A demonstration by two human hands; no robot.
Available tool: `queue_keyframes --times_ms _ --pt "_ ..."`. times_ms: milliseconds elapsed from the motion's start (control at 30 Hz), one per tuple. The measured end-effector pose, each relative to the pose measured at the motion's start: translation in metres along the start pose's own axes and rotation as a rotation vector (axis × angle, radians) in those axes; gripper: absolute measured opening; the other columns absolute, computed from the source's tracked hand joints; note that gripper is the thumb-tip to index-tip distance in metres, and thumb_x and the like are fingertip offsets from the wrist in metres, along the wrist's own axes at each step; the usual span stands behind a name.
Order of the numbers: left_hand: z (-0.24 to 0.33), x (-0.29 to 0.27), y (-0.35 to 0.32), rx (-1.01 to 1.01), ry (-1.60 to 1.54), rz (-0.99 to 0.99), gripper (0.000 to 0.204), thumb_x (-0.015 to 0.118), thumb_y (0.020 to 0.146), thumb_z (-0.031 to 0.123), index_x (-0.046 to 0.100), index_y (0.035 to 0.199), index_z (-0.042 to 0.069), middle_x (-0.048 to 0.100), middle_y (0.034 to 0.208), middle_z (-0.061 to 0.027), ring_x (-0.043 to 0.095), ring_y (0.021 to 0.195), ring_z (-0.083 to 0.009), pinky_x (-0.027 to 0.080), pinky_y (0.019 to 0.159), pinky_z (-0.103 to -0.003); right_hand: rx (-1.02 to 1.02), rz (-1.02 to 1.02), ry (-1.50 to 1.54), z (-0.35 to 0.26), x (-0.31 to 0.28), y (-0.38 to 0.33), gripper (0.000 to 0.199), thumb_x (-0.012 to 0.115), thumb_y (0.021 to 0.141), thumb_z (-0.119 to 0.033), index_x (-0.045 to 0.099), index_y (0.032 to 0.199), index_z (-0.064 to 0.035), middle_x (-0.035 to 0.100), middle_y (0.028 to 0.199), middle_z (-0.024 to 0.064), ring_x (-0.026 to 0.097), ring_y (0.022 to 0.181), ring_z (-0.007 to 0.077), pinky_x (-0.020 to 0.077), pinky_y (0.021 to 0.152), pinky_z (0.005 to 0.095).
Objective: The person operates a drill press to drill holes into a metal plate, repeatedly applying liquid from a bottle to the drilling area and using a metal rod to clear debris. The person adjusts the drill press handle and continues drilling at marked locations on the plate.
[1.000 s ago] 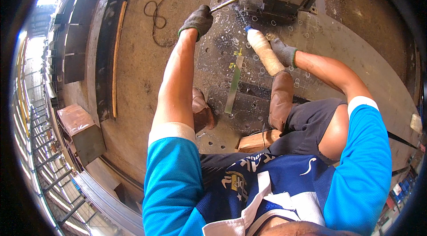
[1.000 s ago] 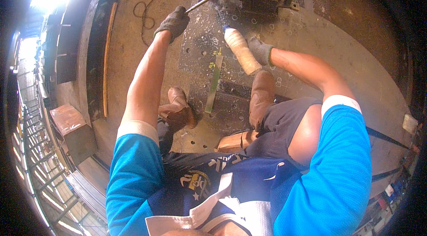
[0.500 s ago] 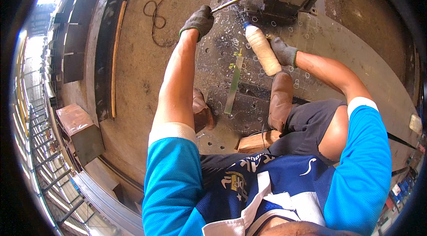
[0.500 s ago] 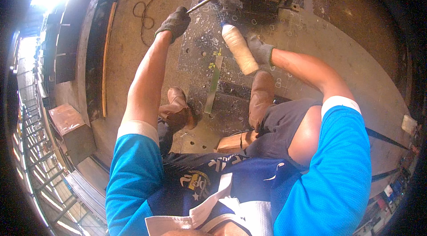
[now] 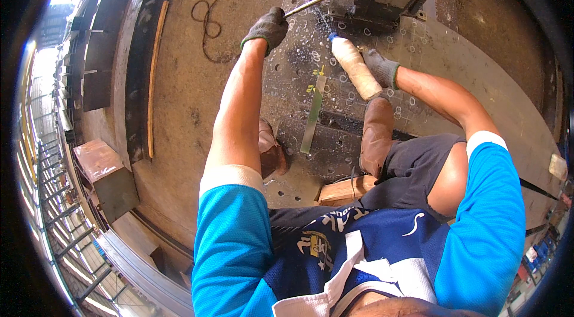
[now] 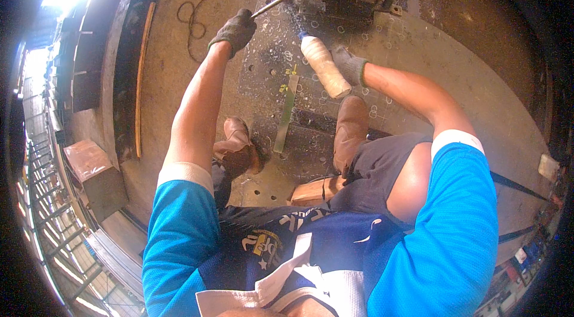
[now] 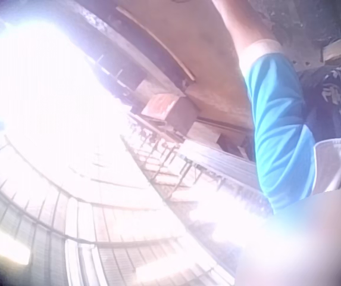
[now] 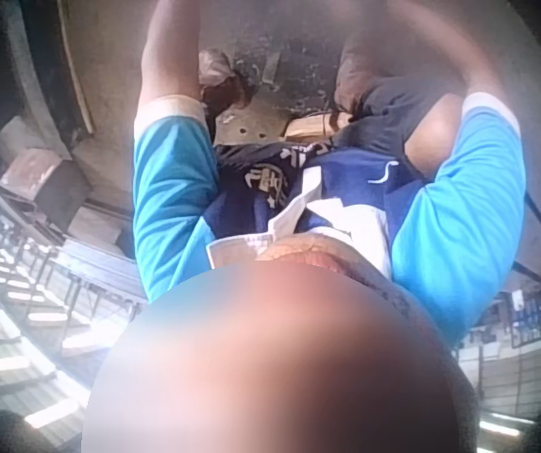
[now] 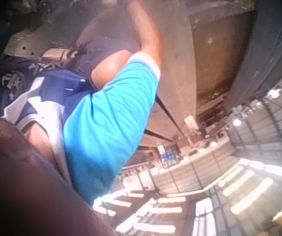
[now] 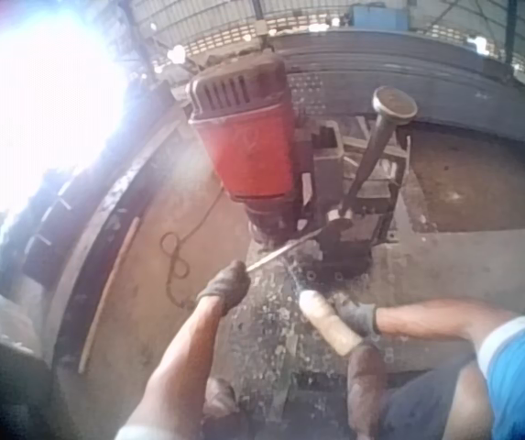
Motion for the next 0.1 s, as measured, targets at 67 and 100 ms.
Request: queue_keyframes --times_ms 67,100 --pt "-0.002 0.001 0.002 0.003 0.003 -0.017 0.031 0.059 0.097 0.028 0.061 0.121 0.008 0.07 0.117 -0.0263 0.066 0.113 -0.0459 0.053 0.092 -0.052 -0.039 0.011 -0.038 0.016 0.015 0.004 0.041 0.065 0.097 -0.025 0.061 0.132 -0.0026 0.066 0.122 0.0216 0.062 0.113 0.0341 0.0476 0.098 0.0424" --pt "-0.003 0.001 0.003 0.001 0.011 -0.029 0.031 0.059 0.097 0.028 0.061 0.121 0.008 0.07 0.117 -0.0263 0.066 0.113 -0.0459 0.053 0.092 -0.052 -0.068 0.025 -0.047 0.024 0.021 0.004 0.042 0.065 0.097 -0.025 0.061 0.132 -0.0026 0.066 0.122 0.0218 0.062 0.113 0.0343 0.0477 0.098 0.0424"
Point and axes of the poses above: each hand's wrist, its own y-axis towards the middle knuckle, its own x-axis out of the palm, z = x × y, the point moved 3 cm from there along y, towards the middle knuckle
